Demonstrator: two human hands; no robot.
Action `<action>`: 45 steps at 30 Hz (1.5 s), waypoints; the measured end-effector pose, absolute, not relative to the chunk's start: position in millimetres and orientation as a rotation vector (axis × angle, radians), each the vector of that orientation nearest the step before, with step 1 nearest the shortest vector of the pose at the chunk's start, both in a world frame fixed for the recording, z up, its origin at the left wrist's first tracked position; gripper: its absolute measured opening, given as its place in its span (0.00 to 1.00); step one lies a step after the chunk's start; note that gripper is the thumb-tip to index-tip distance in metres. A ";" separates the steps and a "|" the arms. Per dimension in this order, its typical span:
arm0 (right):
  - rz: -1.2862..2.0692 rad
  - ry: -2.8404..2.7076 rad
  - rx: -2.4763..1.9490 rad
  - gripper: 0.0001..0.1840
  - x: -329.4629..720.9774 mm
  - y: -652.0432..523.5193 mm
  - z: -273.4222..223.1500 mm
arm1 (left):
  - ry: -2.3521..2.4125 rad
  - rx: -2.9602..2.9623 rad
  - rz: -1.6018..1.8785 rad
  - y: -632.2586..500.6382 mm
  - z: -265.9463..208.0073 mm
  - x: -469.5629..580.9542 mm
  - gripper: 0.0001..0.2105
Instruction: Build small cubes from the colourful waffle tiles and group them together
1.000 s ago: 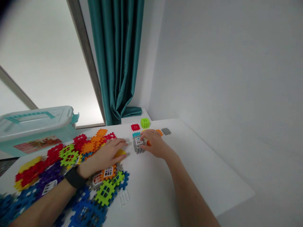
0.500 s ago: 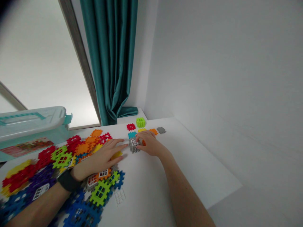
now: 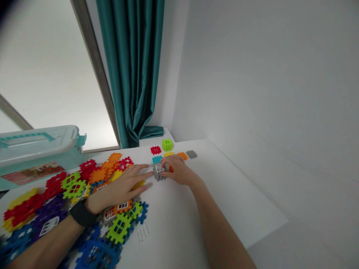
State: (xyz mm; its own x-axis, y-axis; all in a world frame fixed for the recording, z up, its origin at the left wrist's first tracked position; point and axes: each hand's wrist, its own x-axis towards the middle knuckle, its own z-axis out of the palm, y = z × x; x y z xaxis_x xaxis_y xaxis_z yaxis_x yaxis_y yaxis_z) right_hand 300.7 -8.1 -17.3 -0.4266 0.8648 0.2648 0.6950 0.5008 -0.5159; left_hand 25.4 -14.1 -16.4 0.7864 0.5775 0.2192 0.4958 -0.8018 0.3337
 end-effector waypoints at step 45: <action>0.405 -2.326 -1.297 0.17 302.4 -6.3 -27.7 | 0.852 2.726 0.481 -13.4 -31.8 28.5 0.22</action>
